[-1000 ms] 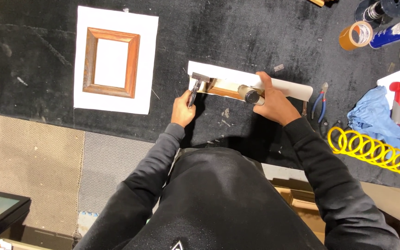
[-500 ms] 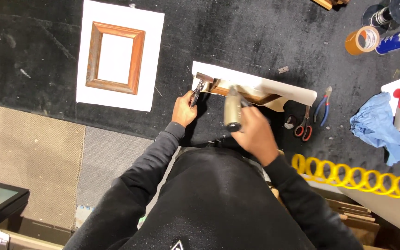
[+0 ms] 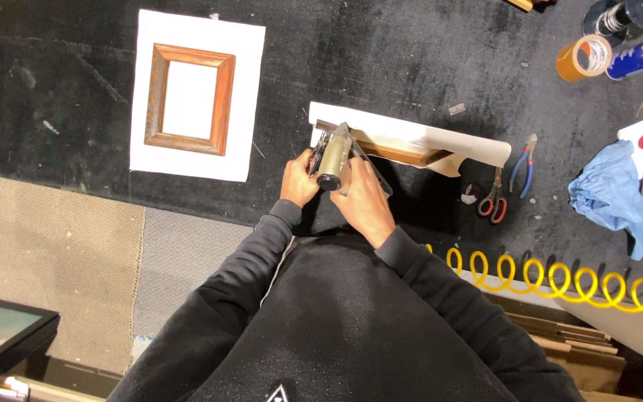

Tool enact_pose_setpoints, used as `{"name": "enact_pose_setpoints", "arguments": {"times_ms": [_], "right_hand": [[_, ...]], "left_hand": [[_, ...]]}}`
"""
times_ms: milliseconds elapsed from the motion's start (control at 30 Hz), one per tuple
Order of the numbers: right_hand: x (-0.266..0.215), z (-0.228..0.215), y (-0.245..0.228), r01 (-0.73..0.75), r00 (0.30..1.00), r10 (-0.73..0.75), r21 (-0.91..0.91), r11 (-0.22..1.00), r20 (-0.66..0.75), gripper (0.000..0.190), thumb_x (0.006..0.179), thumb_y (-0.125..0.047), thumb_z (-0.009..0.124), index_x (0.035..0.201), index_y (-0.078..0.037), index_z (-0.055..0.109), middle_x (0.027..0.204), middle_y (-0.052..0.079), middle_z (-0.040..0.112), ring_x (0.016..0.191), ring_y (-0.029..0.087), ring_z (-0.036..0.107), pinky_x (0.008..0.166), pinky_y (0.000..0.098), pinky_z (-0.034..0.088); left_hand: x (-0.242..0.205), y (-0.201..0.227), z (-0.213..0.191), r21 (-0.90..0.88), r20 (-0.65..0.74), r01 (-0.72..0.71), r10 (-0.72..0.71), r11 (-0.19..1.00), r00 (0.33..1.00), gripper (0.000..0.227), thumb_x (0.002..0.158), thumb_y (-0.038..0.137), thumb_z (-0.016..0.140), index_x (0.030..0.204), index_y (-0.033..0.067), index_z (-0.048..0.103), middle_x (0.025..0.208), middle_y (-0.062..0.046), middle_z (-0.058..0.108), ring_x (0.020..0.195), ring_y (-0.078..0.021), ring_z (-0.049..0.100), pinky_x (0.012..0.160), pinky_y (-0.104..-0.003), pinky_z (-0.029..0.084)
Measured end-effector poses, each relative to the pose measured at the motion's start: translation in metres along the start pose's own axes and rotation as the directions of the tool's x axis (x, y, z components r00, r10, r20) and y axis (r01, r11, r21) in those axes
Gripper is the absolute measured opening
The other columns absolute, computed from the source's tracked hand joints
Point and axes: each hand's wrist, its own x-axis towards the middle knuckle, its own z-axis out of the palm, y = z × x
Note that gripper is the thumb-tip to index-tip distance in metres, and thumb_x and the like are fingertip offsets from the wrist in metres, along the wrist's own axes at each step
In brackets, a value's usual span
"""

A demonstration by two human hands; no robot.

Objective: The person assembles a wooden picture frame by clamping a white mat board to the frame and using a pneumatic nail gun to fasten the corners. The person repeatedly repositions the clamp and fires the nail gun along the frame edges to secure the mat board.

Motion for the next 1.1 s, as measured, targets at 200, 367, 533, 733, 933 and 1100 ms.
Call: {"name": "enact_pose_setpoints", "arguments": {"times_ms": [200,367,533,733,933,1100], "right_hand": [[-0.004,0.014,0.001,-0.019,0.999,0.016,-0.057,0.998,-0.043,0.043,0.085,-0.019,0.070,0.119,-0.004,0.049,0.107,0.016,0.051,0.096,0.046,0.066,0.075,0.0585,0.060],[-0.003,0.022,0.011,-0.021,0.998,0.016,-0.100,0.995,-0.052,0.044,0.087,-0.024,0.072,0.119,-0.006,0.049,0.107,0.011,0.049,0.092,0.046,0.068,0.076,0.0592,0.061],[-0.004,0.018,0.012,-0.017,0.997,0.011,-0.072,0.997,-0.079,0.048,0.086,-0.027,0.075,0.119,-0.003,0.050,0.108,0.011,0.046,0.090,0.051,0.067,0.071,0.0602,0.062],[-0.029,-0.008,0.039,0.012,0.995,-0.013,-0.013,1.000,-0.104,0.057,0.087,-0.032,0.078,0.130,-0.010,0.048,0.123,0.014,0.045,0.109,0.050,0.063,0.083,0.0613,0.061],[-0.065,-0.011,0.144,-0.021,0.999,0.010,-0.266,0.964,-0.045,0.061,0.075,-0.014,0.082,0.127,-0.006,0.051,0.111,0.010,0.035,0.077,0.050,0.068,0.071,0.0569,0.062],[-0.077,-0.014,0.208,-0.278,0.960,0.271,-0.370,0.886,-0.074,0.069,0.084,-0.006,0.076,0.144,0.000,0.042,0.132,0.028,0.036,0.088,0.050,0.071,0.077,0.0594,0.064]], "left_hand": [[0.001,-0.020,0.002,0.005,0.015,-0.028,0.028,1.000,1.000,0.012,0.076,0.018,0.064,0.081,0.0097,0.056,0.064,-0.019,0.061,0.061,-0.0350,0.062,0.062,-0.040,0.050],[0.002,-0.030,0.002,0.003,0.022,-0.055,0.055,0.998,0.998,0.014,0.077,0.019,0.066,0.081,0.0097,0.056,0.063,-0.019,0.062,0.060,-0.0337,0.062,0.061,-0.039,0.050],[0.002,-0.024,0.002,-0.004,0.026,-0.072,0.072,0.997,0.997,0.013,0.075,0.016,0.065,0.081,0.0096,0.056,0.063,-0.019,0.060,0.059,-0.0344,0.061,0.061,-0.038,0.049],[0.005,-0.073,0.016,0.026,0.003,-0.074,0.074,0.997,0.997,0.008,0.073,0.005,0.058,0.080,0.0078,0.054,0.060,-0.019,0.058,0.059,-0.0381,0.062,0.061,-0.039,0.051],[0.001,-0.073,0.022,-0.034,-0.017,-0.107,0.106,0.994,0.994,0.016,0.069,0.000,0.055,0.082,0.0089,0.059,0.056,-0.015,0.057,0.055,-0.0347,0.060,0.059,-0.038,0.050],[-0.031,-0.096,0.023,-0.051,0.000,-0.092,0.092,0.994,0.996,0.018,0.067,-0.001,0.055,0.081,0.0100,0.058,0.055,-0.013,0.055,0.054,-0.0307,0.059,0.058,-0.035,0.049]]}}
